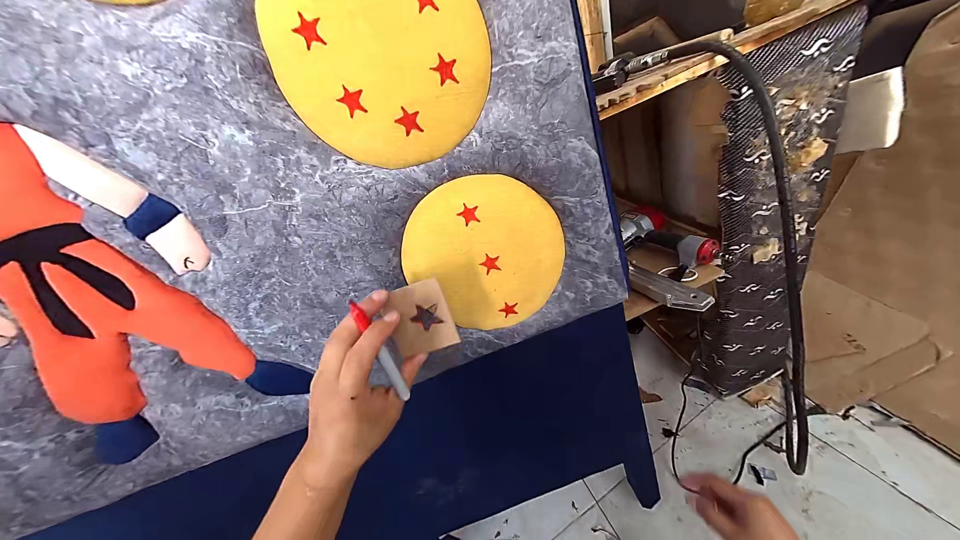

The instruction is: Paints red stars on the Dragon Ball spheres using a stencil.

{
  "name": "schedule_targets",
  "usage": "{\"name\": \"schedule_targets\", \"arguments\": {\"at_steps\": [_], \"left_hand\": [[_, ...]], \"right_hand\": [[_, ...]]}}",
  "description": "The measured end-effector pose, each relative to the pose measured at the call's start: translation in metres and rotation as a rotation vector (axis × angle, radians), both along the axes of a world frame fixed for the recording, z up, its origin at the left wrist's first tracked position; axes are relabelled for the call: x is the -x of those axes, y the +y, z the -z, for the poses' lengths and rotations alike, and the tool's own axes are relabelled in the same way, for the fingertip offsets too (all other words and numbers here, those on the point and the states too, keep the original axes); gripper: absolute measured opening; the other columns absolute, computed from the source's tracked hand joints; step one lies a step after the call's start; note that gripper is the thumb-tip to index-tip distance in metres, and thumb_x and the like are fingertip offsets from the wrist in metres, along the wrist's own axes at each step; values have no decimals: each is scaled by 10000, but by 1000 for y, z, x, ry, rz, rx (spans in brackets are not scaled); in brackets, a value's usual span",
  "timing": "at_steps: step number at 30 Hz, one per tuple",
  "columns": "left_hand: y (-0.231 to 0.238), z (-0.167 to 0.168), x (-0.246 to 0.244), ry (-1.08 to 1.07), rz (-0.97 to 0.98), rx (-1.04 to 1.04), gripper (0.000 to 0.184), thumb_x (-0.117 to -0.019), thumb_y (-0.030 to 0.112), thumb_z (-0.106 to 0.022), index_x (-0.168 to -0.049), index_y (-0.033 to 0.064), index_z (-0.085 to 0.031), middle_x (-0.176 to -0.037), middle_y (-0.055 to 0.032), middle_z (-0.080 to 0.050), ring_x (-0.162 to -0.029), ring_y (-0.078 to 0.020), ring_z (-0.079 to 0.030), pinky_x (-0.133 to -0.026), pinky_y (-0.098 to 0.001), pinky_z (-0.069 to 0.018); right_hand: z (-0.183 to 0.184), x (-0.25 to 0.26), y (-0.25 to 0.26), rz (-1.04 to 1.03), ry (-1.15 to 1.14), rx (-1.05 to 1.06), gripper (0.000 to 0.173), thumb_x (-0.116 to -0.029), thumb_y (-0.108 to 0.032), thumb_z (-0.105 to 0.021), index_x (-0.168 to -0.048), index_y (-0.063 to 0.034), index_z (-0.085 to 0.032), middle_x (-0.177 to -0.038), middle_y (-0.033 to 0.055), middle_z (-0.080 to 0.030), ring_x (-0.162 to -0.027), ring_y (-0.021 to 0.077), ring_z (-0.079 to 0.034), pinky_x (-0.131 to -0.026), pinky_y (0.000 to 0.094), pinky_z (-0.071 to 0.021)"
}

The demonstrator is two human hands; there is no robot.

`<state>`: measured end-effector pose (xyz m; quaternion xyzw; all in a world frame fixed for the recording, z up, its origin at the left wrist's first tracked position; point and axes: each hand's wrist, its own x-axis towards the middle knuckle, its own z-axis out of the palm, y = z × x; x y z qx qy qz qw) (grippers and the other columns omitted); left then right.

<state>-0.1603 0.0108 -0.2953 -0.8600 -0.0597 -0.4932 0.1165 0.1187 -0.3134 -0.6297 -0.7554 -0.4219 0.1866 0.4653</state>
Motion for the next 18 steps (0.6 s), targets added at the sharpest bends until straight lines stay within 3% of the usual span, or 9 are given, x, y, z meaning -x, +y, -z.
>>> {"name": "schedule_targets", "arguments": {"at_steps": [2,4,7,12,18], "left_hand": [[15,0,-8,21,60,-39,631,-899,295,-795,-1453,232,-500,-1532,-99,-506,-1391,-243,-522,-1124,-439,-476],[21,-3,-14,32,93,-57,645,-894,255,-798,-1460,221,-492,-1535,-106,-498,-1400,-246,-514,-1130,-447,-473],[23,-9,-21,52,118,-77,645,-887,213,-801,-1454,160,-497,-1511,-148,-513,-1397,-275,-518,-1138,-462,-468],[31,-10,-25,70,135,-80,632,-881,181,-802,-1440,98,-520,-1503,-187,-515,-1399,-301,-516,-1148,-462,-460],[30,-18,-26,93,152,-69,632,-875,153,-802,-1436,53,-527,-1511,-202,-506,-1408,-292,-512,-1150,-437,-466]], "right_hand": [[-48,-29,32,62,-159,-190,304,-988,-314,-643,-1212,-132,-739,-844,45,-731,-672,172,-672,-626,432,-587],[-101,-42,60,76,-300,-356,337,-994,-413,-622,-1206,-179,-742,-816,-31,-709,-629,76,-626,-567,327,-561],[-172,-41,86,83,-432,-566,324,-966,-450,-645,-1176,-226,-748,-778,-123,-655,-604,-21,-553,-532,206,-502],[-243,-41,86,64,-520,-708,289,-959,-341,-689,-1193,-179,-741,-791,-116,-645,-631,-18,-551,-550,178,-488],[-259,-47,71,90,-533,-716,303,-962,-313,-696,-1213,-148,-729,-831,-85,-676,-655,0,-581,-561,183,-501]]}}
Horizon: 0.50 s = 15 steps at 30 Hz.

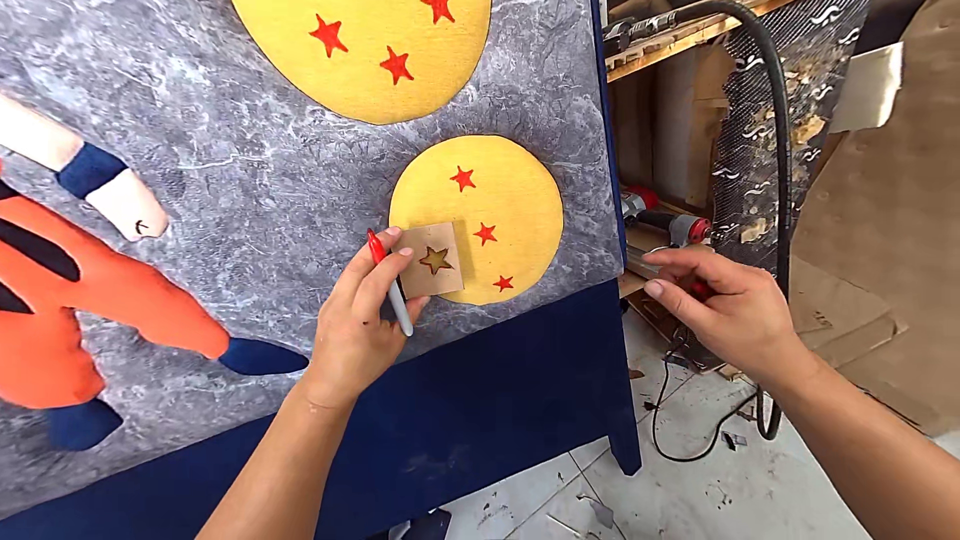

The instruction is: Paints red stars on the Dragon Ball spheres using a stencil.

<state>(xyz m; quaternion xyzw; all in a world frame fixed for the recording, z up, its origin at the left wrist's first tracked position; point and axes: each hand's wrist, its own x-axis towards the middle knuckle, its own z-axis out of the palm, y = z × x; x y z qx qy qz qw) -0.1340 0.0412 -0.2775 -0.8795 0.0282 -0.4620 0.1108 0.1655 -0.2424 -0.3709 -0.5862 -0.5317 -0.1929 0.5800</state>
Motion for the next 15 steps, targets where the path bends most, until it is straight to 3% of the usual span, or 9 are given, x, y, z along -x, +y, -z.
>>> {"name": "schedule_targets", "arguments": {"at_steps": [15], "left_hand": [[-1,-1,0,-5,-26,2,623,-895,154,-789,-1448,59,-518,-1536,-204,-478,-1418,-294,-500,-1152,-437,-459]], "right_hand": [[12,-1,6,7,10,10,302,-959,-307,-704,-1212,-144,-736,-827,-82,-674,-654,-7,-572,-564,174,-493]]}}
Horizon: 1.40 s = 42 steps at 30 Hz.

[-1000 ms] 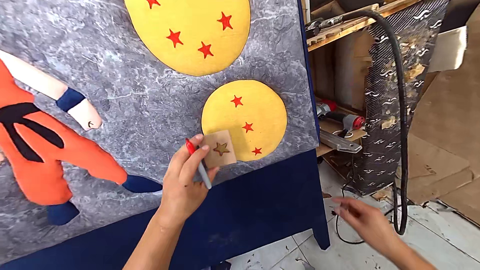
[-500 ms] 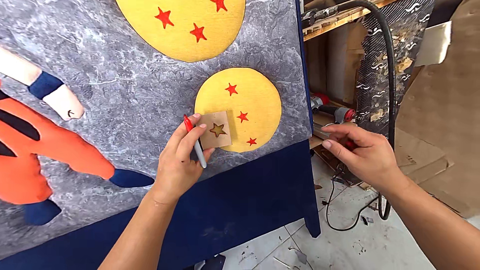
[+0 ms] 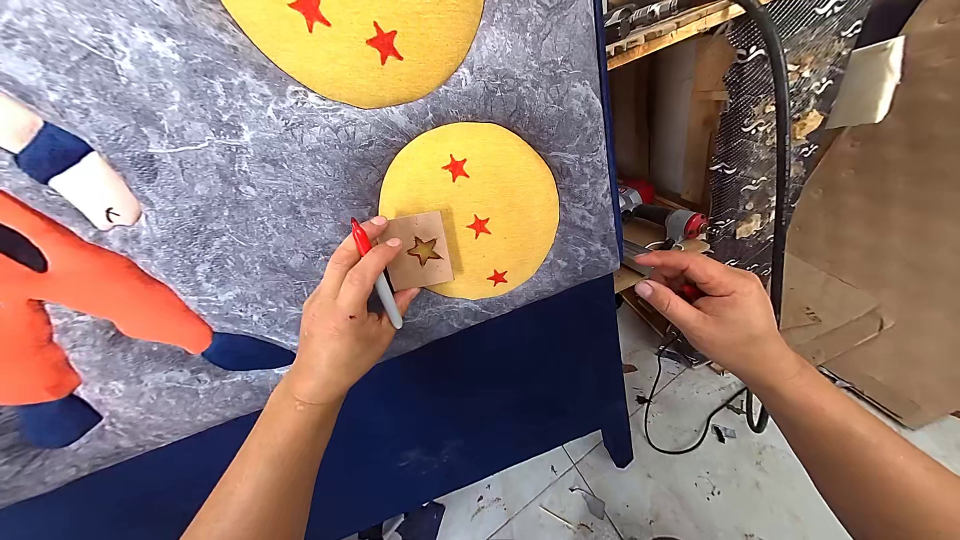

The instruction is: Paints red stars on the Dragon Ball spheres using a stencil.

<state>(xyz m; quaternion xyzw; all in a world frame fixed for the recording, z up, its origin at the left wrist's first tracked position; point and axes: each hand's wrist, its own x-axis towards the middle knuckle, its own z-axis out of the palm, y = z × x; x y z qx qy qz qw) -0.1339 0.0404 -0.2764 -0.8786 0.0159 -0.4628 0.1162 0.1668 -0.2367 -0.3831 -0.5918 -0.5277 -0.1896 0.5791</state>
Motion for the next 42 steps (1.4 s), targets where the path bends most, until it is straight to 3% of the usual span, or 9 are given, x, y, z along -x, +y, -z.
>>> {"name": "schedule_targets", "arguments": {"at_steps": [7,13,19,22,32,35,38,42], "left_hand": [[6,-23,-3,-19,9,-11,642,-870,140,-806,-1435,53,-514,-1516,-228,-481,-1370,-301,-537,-1098,-424,-493],[10,-34,-6,17,5,-42,611,-875,125,-792,-1420,34,-530,-1517,-230,-483,-1400,-311,-510,-1132,-426,-470],[13,-35,-9,11,0,-34,598,-881,134,-784,-1414,33,-534,-1508,-235,-487,-1348,-294,-554,-1083,-398,-503],[14,-35,-12,15,-3,-36,591,-887,147,-782,-1416,47,-539,-1511,-228,-486,-1305,-280,-586,-1049,-384,-528],[15,-36,-15,20,1,-43,576,-892,150,-773,-1414,57,-547,-1515,-227,-483,-1321,-289,-574,-1061,-391,-518],[14,-37,-15,24,-15,-43,580,-887,149,-777,-1416,62,-555,-1514,-226,-485,-1335,-296,-565,-1067,-395,-514],[13,-38,-15,28,-26,-40,586,-876,148,-785,-1412,64,-563,-1516,-217,-489,-1346,-291,-559,-1080,-396,-509],[14,-40,-16,39,-27,-51,592,-872,155,-789,-1415,76,-565,-1518,-200,-496,-1328,-277,-576,-1062,-394,-523]], "right_hand": [[4,1,4,-1,14,-1,293,-956,-309,-700,-1202,-155,-739,-813,-92,-665,-645,-10,-565,-556,174,-485],[3,8,20,-9,-43,-29,277,-954,-270,-698,-1187,-126,-740,-825,-73,-665,-662,-6,-572,-569,173,-498],[-59,50,83,6,-351,-100,318,-964,-274,-681,-1230,-106,-728,-827,14,-668,-690,119,-603,-594,292,-518],[-79,70,110,-12,-467,-94,261,-980,-270,-679,-1177,-114,-748,-825,19,-682,-731,152,-653,-624,329,-557],[-54,70,117,-11,-510,-72,214,-984,-246,-667,-1125,-122,-770,-820,7,-683,-742,129,-657,-627,279,-548],[-77,73,132,3,-497,-115,311,-971,-241,-689,-1244,-95,-723,-826,29,-701,-725,163,-671,-619,325,-567],[-103,81,154,37,-546,-103,546,-953,-316,-718,-1449,-119,-604,-750,27,-663,-605,175,-617,-514,347,-509],[-111,83,163,102,-582,-63,631,-924,-390,-740,-1491,-171,-572,-760,24,-663,-597,190,-624,-485,356,-486]]}}
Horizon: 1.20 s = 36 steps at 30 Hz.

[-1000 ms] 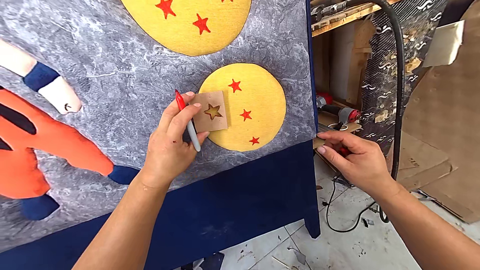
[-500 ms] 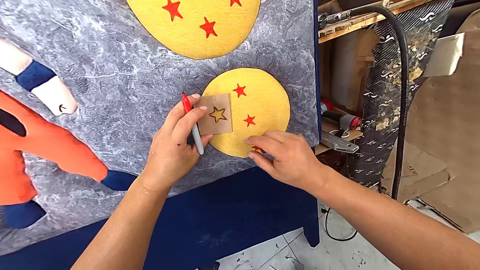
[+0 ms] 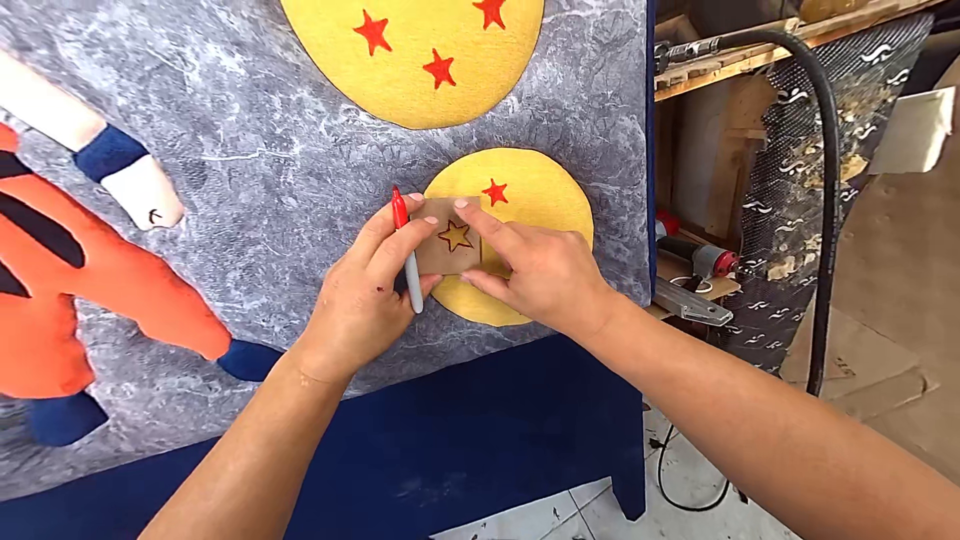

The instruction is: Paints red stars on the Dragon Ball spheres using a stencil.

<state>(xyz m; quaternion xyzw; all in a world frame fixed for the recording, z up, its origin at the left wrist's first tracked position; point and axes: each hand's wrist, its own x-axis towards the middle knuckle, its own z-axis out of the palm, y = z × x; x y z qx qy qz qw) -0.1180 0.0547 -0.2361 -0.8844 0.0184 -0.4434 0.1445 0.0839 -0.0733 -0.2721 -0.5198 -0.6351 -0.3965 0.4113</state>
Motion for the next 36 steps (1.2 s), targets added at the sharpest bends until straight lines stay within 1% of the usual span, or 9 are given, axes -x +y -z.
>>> {"name": "schedule_targets", "arguments": {"at_steps": [4,10,16,22,26,29,33,36], "left_hand": [[2,1,-1,8,17,-17,583,-876,159,-791,-1409,75,-569,-1507,-191,-505,-1364,-269,-547,-1100,-387,-504],[2,-1,0,16,13,-18,590,-870,167,-794,-1409,88,-567,-1504,-183,-506,-1343,-256,-563,-1083,-375,-514],[-1,-1,-1,22,-12,-12,567,-871,154,-787,-1393,67,-584,-1516,-180,-498,-1355,-248,-556,-1086,-371,-515],[2,-1,0,7,5,-12,560,-885,187,-779,-1404,97,-587,-1508,-175,-507,-1348,-234,-564,-1075,-358,-527],[2,-1,-1,18,3,-11,547,-891,196,-770,-1399,98,-594,-1505,-166,-512,-1339,-231,-569,-1065,-355,-532],[0,-3,-1,26,-19,-10,557,-877,185,-779,-1396,102,-595,-1505,-166,-511,-1328,-230,-577,-1051,-354,-537],[-1,-4,0,36,-35,-8,584,-865,174,-792,-1409,109,-589,-1514,-163,-509,-1366,-239,-550,-1092,-371,-512],[-4,-4,2,42,-43,15,576,-890,213,-783,-1417,97,-580,-1522,-148,-517,-1378,-230,-543,-1118,-375,-494]], "right_hand": [[6,0,2,33,-3,-8,626,-926,-386,-734,-1484,-148,-578,-777,27,-672,-629,191,-639,-505,350,-498],[5,1,5,55,1,-19,641,-915,-403,-735,-1476,-132,-582,-796,27,-686,-633,189,-646,-498,347,-497],[4,2,5,67,6,2,646,-921,-421,-730,-1483,-142,-576,-762,19,-668,-611,186,-635,-491,342,-493],[3,-1,6,51,-9,-8,653,-913,-422,-735,-1483,-145,-576,-751,12,-672,-589,179,-628,-471,342,-481],[4,-1,5,49,3,-11,646,-915,-418,-733,-1479,-143,-581,-757,13,-676,-595,174,-633,-470,339,-484],[3,1,4,58,9,-2,649,-916,-418,-731,-1484,-147,-574,-767,10,-683,-597,174,-638,-473,342,-492],[1,4,5,92,24,8,657,-896,-426,-741,-1473,-152,-586,-758,18,-686,-578,186,-635,-463,354,-484],[0,5,3,105,33,16,663,-890,-434,-746,-1473,-161,-586,-728,15,-677,-563,191,-631,-456,363,-480]]}}
